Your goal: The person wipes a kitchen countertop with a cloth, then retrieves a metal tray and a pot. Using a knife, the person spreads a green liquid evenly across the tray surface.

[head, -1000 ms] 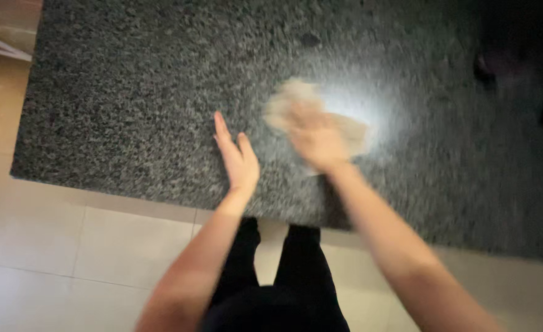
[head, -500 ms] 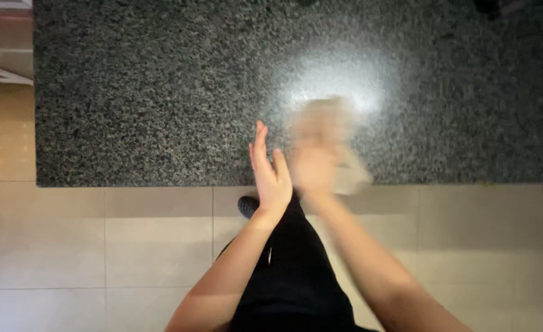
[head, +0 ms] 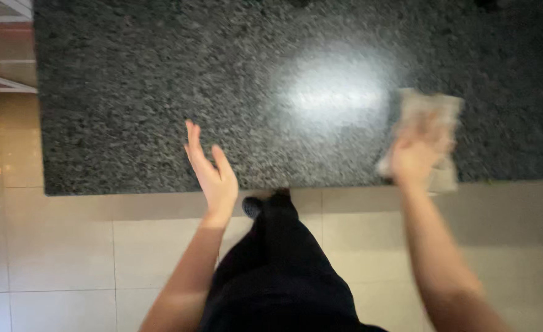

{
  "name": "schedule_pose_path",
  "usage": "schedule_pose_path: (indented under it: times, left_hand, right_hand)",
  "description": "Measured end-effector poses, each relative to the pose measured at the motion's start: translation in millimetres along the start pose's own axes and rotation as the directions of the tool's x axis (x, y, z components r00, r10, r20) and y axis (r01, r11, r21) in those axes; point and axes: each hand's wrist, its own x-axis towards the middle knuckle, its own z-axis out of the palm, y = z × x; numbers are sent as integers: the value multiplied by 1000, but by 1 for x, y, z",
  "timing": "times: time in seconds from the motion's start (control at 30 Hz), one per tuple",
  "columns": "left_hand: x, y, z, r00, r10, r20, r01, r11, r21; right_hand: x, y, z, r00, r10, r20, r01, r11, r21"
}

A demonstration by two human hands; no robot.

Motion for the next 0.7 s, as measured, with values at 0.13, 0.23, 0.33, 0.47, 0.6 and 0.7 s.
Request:
schedule_pose_path:
  times: [0.13,0.23,0.33,0.47,0.6,0.7]
  left_hand:
    - [-18,-18,-7,993,-117,-29,118,992,47]
    - [-32,-21,-1,986,-154,-65,158,984,76]
    - [-34,-18,-4,983,-180,-46,184,976,116]
    - [-17,-23,-12,983,-161,-89,176,967,183]
    - [-11,-37,-21,985,-143,-97,164,954,251]
    - [-9,-43,-3,991,-129,-47,137,947,292]
  right_hand:
    - [61,-15,41,953,291,-89,-282,954,99]
    - [68,-93,62,978,-208,33,210,973,-98]
    - [24,-235,96,884,-450,129,416,882,222]
    - [-42,-334,88,603,-736,308,567,667,484]
    - [-64,-329,53,638,-749,181,284,447,848]
    - [-33,-299,41,799,-573,182,88,412,907]
